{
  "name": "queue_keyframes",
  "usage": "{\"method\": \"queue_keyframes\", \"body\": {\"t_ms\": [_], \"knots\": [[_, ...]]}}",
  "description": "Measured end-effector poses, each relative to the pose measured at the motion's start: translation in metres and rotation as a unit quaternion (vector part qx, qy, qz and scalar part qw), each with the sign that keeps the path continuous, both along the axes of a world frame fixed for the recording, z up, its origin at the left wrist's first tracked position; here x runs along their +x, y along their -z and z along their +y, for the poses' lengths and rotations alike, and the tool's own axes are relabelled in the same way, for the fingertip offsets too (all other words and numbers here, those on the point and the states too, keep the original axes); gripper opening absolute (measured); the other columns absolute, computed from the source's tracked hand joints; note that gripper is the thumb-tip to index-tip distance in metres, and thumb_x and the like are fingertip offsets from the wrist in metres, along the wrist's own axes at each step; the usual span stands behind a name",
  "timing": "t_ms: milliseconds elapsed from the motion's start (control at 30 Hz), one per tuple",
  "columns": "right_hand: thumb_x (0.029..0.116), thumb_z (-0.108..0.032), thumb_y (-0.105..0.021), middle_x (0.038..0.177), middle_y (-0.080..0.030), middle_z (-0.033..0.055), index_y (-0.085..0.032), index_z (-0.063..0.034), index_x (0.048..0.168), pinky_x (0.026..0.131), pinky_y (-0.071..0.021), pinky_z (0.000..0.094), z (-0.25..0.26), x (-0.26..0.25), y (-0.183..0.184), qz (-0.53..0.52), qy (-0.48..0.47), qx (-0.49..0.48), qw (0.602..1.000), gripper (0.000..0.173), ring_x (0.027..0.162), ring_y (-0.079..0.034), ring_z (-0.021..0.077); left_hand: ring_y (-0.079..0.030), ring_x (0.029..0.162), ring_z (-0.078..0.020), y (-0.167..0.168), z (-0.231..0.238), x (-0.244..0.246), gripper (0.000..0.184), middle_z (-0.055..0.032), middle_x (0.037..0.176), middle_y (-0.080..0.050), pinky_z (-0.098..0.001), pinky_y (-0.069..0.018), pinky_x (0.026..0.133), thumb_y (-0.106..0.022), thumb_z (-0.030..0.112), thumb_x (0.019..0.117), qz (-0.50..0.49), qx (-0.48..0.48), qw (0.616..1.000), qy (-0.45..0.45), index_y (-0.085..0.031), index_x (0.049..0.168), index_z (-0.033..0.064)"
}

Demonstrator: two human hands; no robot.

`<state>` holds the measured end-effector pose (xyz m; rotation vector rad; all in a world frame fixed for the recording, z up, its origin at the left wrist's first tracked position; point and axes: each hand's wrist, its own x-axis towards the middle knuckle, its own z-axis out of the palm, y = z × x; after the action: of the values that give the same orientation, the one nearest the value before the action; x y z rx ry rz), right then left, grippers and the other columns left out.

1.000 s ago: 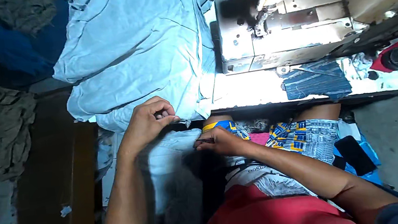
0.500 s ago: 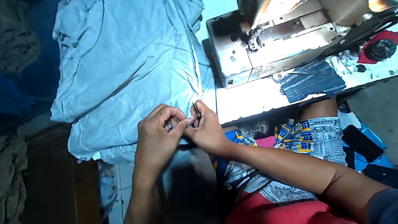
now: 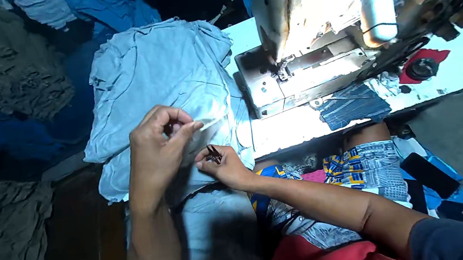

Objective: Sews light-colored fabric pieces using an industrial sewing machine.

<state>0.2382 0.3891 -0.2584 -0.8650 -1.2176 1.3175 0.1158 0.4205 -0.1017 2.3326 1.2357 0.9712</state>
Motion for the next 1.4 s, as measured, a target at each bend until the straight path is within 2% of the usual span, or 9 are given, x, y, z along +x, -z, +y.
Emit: {"method": "queue_keyframes", "body": {"t_ms": [267,367,533,667,900,1000,1133,1267,1400], "knots": [[0.0813,-0.029,-0.089,0.088,-0.064,0.0058,-0.06,-0.0078,0.11,0.056,-0.0499,0.0312,-0.003,0.002,-0.018,-0.019,0.055,-0.054,0.997,0.046,0.062,-0.055,0.0138,-0.059,0.065,-0.0078,-0.029,0.036,0.014,0.015,0.003,0.076,-0.064,-0.0267,-0.0504,0.059,-0.08,0.024,0.0903,0.041,-0.092,0.995,-0.027,-0.068,0.095,0.0149],[0.0803,-0.034,-0.089,0.09,-0.065,0.0073,-0.06,-0.0073,0.112,0.061,-0.0539,0.0374,0.003,0.001,-0.033,-0.034,0.055,-0.084,0.994,0.051,0.07,-0.061,0.0178,-0.059,0.063,-0.0089,-0.029,0.035,0.026,0.016,0.0021,0.074,-0.064,-0.029,-0.0504,0.058,-0.08,0.025,0.0898,0.076,-0.117,0.99,-0.031,-0.068,0.093,0.015],[0.0851,-0.028,-0.083,0.078,-0.06,0.0077,-0.061,-0.0078,0.101,0.061,-0.0517,0.0446,0.026,-0.016,-0.05,-0.042,0.091,-0.134,0.986,0.034,0.069,-0.059,0.0211,-0.057,0.057,-0.0104,-0.029,0.026,0.042,0.015,0.0016,0.07,-0.064,-0.0302,-0.0488,0.052,-0.078,0.026,0.0914,0.094,-0.133,0.986,-0.045,-0.068,0.093,0.0149],[0.0971,-0.019,-0.067,0.092,-0.067,0.0181,-0.064,-0.0009,0.106,0.072,-0.0552,0.0553,0.045,-0.019,-0.06,-0.029,0.099,-0.159,0.982,0.02,0.085,-0.067,0.0319,-0.054,0.051,-0.0133,-0.031,0.004,0.043,0.012,-0.002,0.07,-0.062,-0.0284,-0.0444,0.045,-0.076,0.018,0.0931,0.057,-0.115,0.991,-0.044,-0.064,0.093,0.0135],[0.0977,-0.015,-0.07,0.077,-0.064,0.008,-0.071,-0.0022,0.105,0.06,-0.0513,0.0341,0.054,-0.002,-0.04,0.07,0.021,-0.008,0.997,0.015,0.064,-0.058,0.0144,-0.066,0.09,-0.0091,-0.045,0.025,0.002,0.02,0.001,0.105,-0.067,-0.0324,-0.058,0.078,-0.065,0.028,0.1011,0.012,-0.016,0.992,-0.123,-0.062,0.115,0.0141],[0.0998,-0.012,-0.067,0.075,-0.064,0.0063,-0.072,-0.0004,0.109,0.056,-0.0482,0.0272,0.051,0.006,-0.054,0.128,-0.034,0.035,0.991,0.016,0.059,-0.054,0.0098,-0.061,0.072,-0.0049,-0.034,0.038,-0.013,0.018,0.0055,0.091,-0.061,-0.0252,-0.0557,0.064,-0.065,0.026,0.1013,-0.128,0.032,0.982,-0.135,-0.054,0.113,0.0175],[0.1022,-0.006,-0.06,0.061,-0.051,0.0019,-0.067,0.0012,0.113,0.044,-0.0366,0.0204,0.041,0.027,-0.092,0.201,-0.153,0.017,0.967,0.015,0.047,-0.042,0.005,-0.064,0.077,-0.0059,-0.038,0.047,-0.018,0.017,0.0091,0.095,-0.062,-0.0245,-0.0582,0.069,-0.058,0.022,0.1054,-0.291,0.117,0.946,-0.088,-0.049,0.12,0.0203],[0.1031,-0.009,-0.058,0.062,-0.049,-0.0007,-0.066,0.0006,0.106,0.044,-0.0371,0.0196,0.021,0.078,-0.106,0.139,-0.21,0.038,0.967,0.013,0.048,-0.043,0.0039,-0.06,0.084,-0.0031,-0.047,0.026,-0.028,0.024,0.0077,0.103,-0.06,-0.023,-0.0536,0.078,-0.059,0.023,0.1053,-0.19,0.198,0.958,-0.083,-0.055,0.126,0.0114],[0.1014,-0.016,-0.057,0.069,-0.055,-0.0022,-0.067,-0.0029,0.096,0.054,-0.0419,0.0201,0.002,0.151,-0.076,-0.005,-0.145,0.098,0.984,0.017,0.058,-0.049,0.0024,-0.068,0.087,-0.0041,-0.034,-0.014,-0.015,0.04,0.0088,0.102,-0.072,-0.0247,-0.0596,0.078,-0.086,0.034,0.0817,-0.026,0.047,0.998,0.025,-0.071,0.115,0.0184]]}}
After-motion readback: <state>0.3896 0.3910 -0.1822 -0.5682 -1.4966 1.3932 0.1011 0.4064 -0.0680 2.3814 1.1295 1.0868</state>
